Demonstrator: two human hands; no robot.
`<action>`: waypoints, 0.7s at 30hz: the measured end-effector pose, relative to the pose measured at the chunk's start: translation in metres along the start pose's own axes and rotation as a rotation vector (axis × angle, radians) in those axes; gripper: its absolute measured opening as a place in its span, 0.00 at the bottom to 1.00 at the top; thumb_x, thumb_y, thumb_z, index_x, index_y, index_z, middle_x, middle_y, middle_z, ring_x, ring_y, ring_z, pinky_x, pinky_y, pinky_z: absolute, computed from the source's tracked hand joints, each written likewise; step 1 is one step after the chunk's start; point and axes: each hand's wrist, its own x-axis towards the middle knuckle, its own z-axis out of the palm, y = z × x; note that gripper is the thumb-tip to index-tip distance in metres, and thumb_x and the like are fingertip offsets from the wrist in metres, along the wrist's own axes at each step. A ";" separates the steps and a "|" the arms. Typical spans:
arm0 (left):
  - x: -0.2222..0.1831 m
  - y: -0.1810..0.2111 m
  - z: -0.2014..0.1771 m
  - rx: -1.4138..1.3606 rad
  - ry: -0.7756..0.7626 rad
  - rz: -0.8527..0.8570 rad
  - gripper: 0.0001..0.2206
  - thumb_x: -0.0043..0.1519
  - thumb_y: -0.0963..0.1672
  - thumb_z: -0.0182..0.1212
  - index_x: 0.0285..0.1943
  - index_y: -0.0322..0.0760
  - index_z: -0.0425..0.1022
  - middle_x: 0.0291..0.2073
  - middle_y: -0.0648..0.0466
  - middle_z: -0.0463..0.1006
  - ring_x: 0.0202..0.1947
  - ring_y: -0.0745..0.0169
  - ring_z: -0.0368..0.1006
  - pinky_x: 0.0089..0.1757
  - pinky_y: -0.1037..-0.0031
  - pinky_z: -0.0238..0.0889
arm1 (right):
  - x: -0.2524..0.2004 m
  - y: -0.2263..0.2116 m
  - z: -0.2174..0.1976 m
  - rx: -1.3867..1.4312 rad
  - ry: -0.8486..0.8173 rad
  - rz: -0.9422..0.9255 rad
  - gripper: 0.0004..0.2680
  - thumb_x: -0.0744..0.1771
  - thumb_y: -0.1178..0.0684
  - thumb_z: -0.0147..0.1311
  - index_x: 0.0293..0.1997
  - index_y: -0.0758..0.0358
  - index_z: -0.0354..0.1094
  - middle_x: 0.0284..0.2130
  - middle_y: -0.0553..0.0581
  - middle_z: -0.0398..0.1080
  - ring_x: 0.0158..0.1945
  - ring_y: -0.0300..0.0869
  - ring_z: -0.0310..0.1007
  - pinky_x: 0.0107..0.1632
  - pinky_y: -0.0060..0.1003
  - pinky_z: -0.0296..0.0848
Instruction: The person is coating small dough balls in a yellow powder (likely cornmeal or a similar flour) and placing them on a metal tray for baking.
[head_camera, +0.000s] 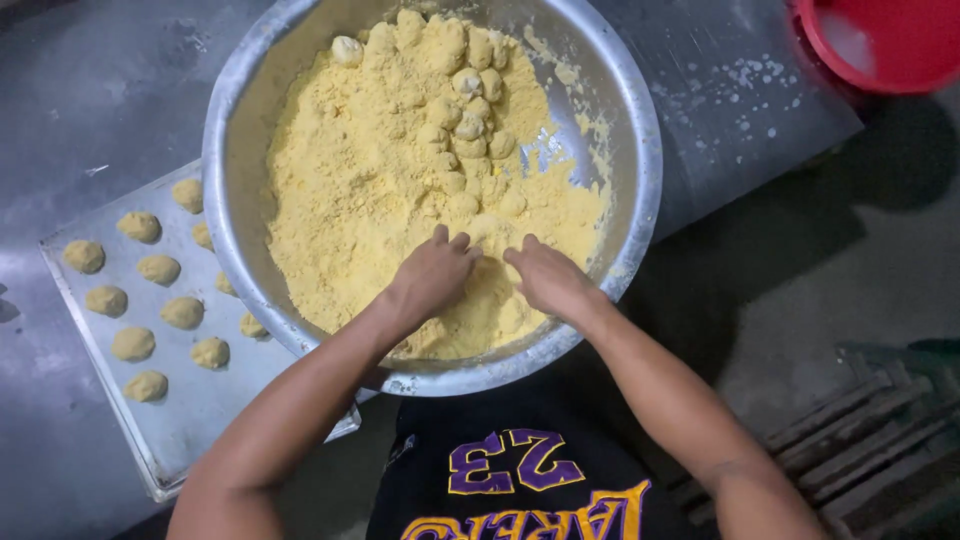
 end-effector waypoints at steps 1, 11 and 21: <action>-0.007 0.000 -0.001 -0.103 0.010 -0.061 0.21 0.62 0.39 0.58 0.66 0.31 0.69 0.51 0.44 0.75 0.53 0.45 0.71 0.50 0.61 0.69 | 0.000 0.001 -0.006 0.004 -0.061 0.058 0.18 0.64 0.58 0.59 0.61 0.60 0.65 0.49 0.67 0.67 0.52 0.57 0.70 0.56 0.49 0.69; -0.079 -0.011 -0.026 -1.705 0.336 -0.387 0.18 0.61 0.44 0.67 0.58 0.35 0.73 0.51 0.56 0.74 0.44 0.65 0.73 0.44 0.73 0.68 | -0.035 -0.014 -0.021 1.438 -0.020 -0.230 0.20 0.73 0.53 0.49 0.77 0.62 0.53 0.41 0.52 0.63 0.46 0.37 0.72 0.60 0.41 0.77; -0.114 -0.011 -0.005 -1.956 0.560 -0.230 0.27 0.61 0.43 0.67 0.72 0.38 0.67 0.60 0.49 0.75 0.53 0.63 0.76 0.52 0.70 0.71 | 0.002 -0.080 0.015 1.194 0.083 -0.165 0.20 0.68 0.60 0.56 0.69 0.58 0.57 0.47 0.52 0.71 0.44 0.34 0.72 0.46 0.31 0.75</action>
